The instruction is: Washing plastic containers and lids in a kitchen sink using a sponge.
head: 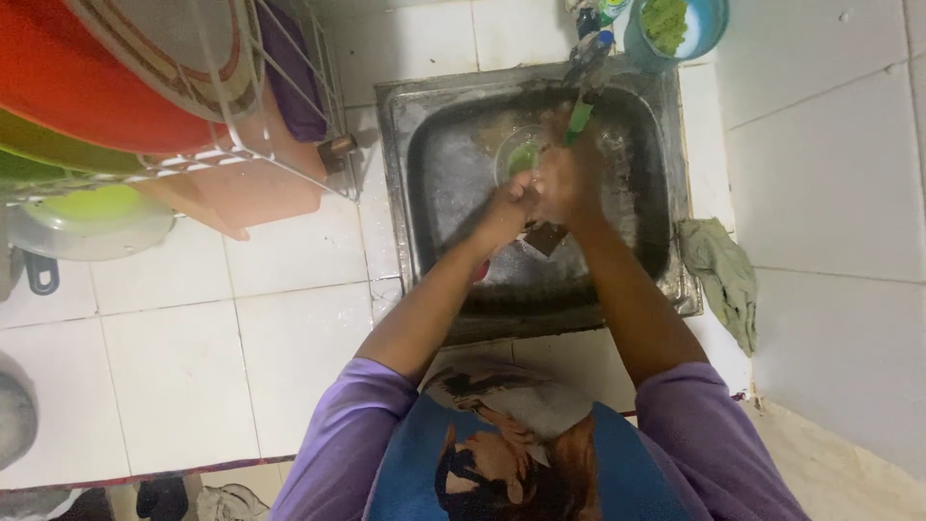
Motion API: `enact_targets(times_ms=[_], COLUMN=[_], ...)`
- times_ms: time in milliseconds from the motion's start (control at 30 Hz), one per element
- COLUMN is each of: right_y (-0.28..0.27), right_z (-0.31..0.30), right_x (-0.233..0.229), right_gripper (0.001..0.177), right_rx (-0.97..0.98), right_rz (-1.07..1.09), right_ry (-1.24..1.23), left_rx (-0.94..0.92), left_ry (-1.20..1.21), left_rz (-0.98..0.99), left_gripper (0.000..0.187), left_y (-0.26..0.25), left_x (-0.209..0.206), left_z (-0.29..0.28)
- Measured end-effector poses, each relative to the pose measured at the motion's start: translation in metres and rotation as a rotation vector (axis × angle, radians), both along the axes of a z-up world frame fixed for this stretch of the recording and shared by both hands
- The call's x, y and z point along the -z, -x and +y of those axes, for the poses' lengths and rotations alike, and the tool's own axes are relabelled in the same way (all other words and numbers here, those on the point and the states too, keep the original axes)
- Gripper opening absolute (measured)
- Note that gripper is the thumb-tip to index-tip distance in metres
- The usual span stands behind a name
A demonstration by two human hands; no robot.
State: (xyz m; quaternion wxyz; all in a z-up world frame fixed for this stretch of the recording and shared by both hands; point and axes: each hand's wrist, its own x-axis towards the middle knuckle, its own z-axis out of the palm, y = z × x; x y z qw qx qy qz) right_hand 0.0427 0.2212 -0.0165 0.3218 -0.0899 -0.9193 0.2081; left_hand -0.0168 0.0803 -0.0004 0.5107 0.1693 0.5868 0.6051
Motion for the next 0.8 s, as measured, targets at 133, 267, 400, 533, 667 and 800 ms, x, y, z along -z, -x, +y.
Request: enact_targets(times_ms=[133, 267, 400, 533, 667, 800], right_y=[0.002, -0.007, -0.016, -0.03, -0.046, -0.029], right_z=[0.043, 0.054, 0.032, 0.03, 0.014, -0.011], right_x=[0.051, 0.071, 0.067, 0.117, 0.072, 0.015], right_gripper=[0.045, 0.037, 0.044, 0.034, 0.02, 0.025], right_rx=[0.393, 0.34, 0.468, 0.354, 0.046, 0.02], right_rz=[-0.429, -0.254, -0.046, 0.016, 0.051, -0.409], right_ry=[0.598, 1.059, 1.064, 0.692, 0.433, 0.073], left_rx=[0.132, -0.096, -0.334, -0.301, -0.25, -0.267], left_ry=[0.071, 0.031, 0.206, 0.17, -0.015, -0.036], left_rz=[0.092, 0.042, -0.064, -0.402, -0.57, -0.435], left_gripper=[0.04, 0.047, 0.065, 0.075, 0.064, 0.063], left_y=[-0.002, 0.011, 0.025, 0.04, 0.048, 0.031], left_x=[0.044, 0.069, 0.067, 0.033, 0.072, 0.021], left_z=[-0.003, 0.003, 0.023, 0.024, 0.02, 0.017])
